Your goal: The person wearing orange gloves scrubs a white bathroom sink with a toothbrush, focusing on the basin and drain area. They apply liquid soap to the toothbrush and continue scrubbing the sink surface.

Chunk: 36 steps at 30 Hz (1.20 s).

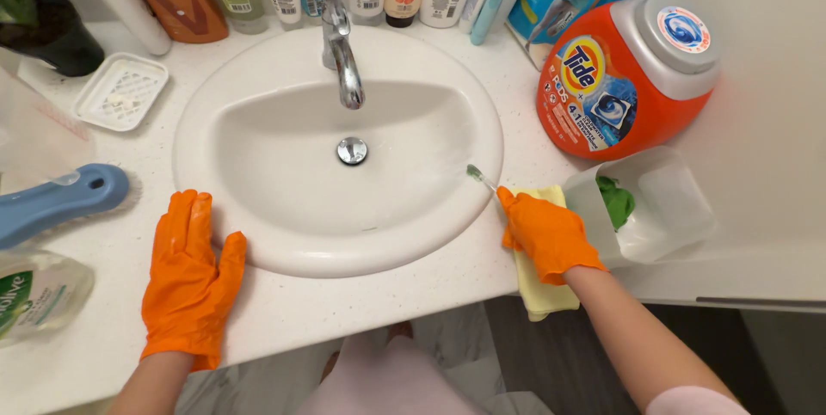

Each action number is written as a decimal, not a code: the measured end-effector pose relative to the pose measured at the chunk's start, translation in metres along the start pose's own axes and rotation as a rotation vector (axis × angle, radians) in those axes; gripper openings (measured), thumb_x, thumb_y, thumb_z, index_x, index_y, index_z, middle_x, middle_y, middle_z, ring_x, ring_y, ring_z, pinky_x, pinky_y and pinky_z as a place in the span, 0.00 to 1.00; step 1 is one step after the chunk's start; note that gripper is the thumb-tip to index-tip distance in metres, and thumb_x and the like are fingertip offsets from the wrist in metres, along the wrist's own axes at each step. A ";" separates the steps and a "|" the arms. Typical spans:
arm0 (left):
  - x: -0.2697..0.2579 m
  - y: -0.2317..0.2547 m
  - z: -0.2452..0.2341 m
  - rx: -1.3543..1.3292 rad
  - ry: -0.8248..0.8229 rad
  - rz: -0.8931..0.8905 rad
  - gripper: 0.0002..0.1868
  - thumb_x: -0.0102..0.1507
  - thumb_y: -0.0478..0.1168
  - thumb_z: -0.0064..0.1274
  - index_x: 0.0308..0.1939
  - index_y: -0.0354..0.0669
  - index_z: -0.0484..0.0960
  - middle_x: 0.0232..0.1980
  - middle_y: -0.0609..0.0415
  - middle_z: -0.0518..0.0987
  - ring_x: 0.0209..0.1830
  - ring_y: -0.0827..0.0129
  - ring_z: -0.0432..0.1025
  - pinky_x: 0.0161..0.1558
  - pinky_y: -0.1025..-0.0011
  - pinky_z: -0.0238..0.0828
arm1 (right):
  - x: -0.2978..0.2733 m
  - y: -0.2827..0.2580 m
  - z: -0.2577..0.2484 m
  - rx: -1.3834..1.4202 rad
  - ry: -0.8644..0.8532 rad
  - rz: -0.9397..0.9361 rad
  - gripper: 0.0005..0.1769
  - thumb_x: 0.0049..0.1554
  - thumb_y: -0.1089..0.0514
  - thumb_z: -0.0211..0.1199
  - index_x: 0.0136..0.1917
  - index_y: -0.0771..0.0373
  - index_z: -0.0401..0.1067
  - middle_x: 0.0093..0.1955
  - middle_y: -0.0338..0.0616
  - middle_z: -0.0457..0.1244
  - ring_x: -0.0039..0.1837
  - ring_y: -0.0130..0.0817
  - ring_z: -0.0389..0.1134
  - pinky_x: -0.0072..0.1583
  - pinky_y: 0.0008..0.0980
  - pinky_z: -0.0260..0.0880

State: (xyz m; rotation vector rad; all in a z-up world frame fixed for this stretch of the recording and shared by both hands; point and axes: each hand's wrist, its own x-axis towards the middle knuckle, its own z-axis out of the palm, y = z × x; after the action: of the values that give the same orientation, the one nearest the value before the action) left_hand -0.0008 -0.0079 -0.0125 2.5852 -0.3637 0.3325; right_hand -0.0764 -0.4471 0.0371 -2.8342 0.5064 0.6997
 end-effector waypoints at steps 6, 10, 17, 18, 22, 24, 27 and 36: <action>0.005 0.012 -0.006 -0.002 -0.008 0.018 0.32 0.64 0.48 0.51 0.70 0.36 0.69 0.76 0.38 0.64 0.76 0.44 0.55 0.73 0.55 0.52 | -0.017 -0.021 0.025 0.141 -0.211 0.114 0.29 0.66 0.35 0.37 0.54 0.54 0.73 0.37 0.42 0.72 0.46 0.40 0.72 0.55 0.37 0.69; 0.031 0.046 -0.011 -0.186 0.133 0.067 0.28 0.65 0.46 0.51 0.67 0.37 0.72 0.71 0.39 0.70 0.71 0.48 0.65 0.69 0.59 0.60 | 0.010 -0.010 -0.013 0.122 -0.025 0.041 0.32 0.63 0.34 0.37 0.45 0.55 0.76 0.34 0.38 0.72 0.43 0.40 0.73 0.53 0.39 0.68; 0.127 0.111 0.000 -1.003 -0.038 -0.519 0.30 0.63 0.59 0.51 0.57 0.40 0.79 0.54 0.51 0.83 0.55 0.66 0.78 0.57 0.68 0.69 | 0.043 -0.106 -0.054 0.578 -0.237 0.106 0.41 0.65 0.32 0.41 0.35 0.68 0.76 0.31 0.47 0.62 0.34 0.39 0.59 0.44 0.37 0.64; 0.142 0.117 0.005 -1.081 -0.128 -0.571 0.31 0.62 0.61 0.50 0.56 0.41 0.79 0.51 0.51 0.82 0.51 0.65 0.77 0.54 0.69 0.68 | 0.048 -0.115 -0.057 0.603 -0.261 0.091 0.40 0.65 0.32 0.41 0.34 0.66 0.76 0.32 0.45 0.62 0.35 0.38 0.57 0.43 0.35 0.63; 0.203 0.139 0.036 -1.239 -0.329 -0.498 0.31 0.61 0.64 0.49 0.51 0.40 0.77 0.38 0.54 0.77 0.38 0.69 0.68 0.43 0.72 0.63 | 0.068 -0.134 -0.061 0.657 -0.330 0.052 0.40 0.64 0.31 0.43 0.34 0.65 0.77 0.35 0.40 0.57 0.37 0.33 0.52 0.42 0.29 0.61; 0.228 0.150 0.050 -1.330 -0.347 -0.388 0.31 0.63 0.63 0.49 0.48 0.36 0.80 0.33 0.57 0.72 0.32 0.70 0.64 0.37 0.71 0.61 | 0.075 -0.138 -0.059 0.662 -0.341 0.044 0.40 0.65 0.32 0.44 0.34 0.66 0.77 0.35 0.40 0.57 0.37 0.32 0.52 0.42 0.28 0.61; 0.250 0.163 0.056 -1.418 -0.244 -0.266 0.32 0.61 0.64 0.44 0.46 0.39 0.85 0.34 0.59 0.76 0.32 0.73 0.70 0.37 0.73 0.67 | 0.080 -0.141 -0.057 0.675 -0.338 0.035 0.38 0.65 0.33 0.43 0.35 0.65 0.77 0.35 0.39 0.58 0.37 0.31 0.52 0.41 0.28 0.62; 0.273 0.150 0.069 -0.918 -0.500 -0.242 0.32 0.58 0.63 0.44 0.45 0.37 0.83 0.34 0.52 0.78 0.30 0.62 0.68 0.36 0.66 0.69 | 0.082 -0.148 -0.054 0.768 -0.333 0.028 0.33 0.67 0.38 0.42 0.39 0.67 0.71 0.35 0.42 0.67 0.36 0.27 0.52 0.37 0.29 0.56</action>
State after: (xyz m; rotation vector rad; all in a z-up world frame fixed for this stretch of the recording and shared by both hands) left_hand 0.2179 -0.2218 0.0782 1.7311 -0.2743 -0.4818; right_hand 0.0680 -0.3467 0.0584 -1.9604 0.5945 0.7539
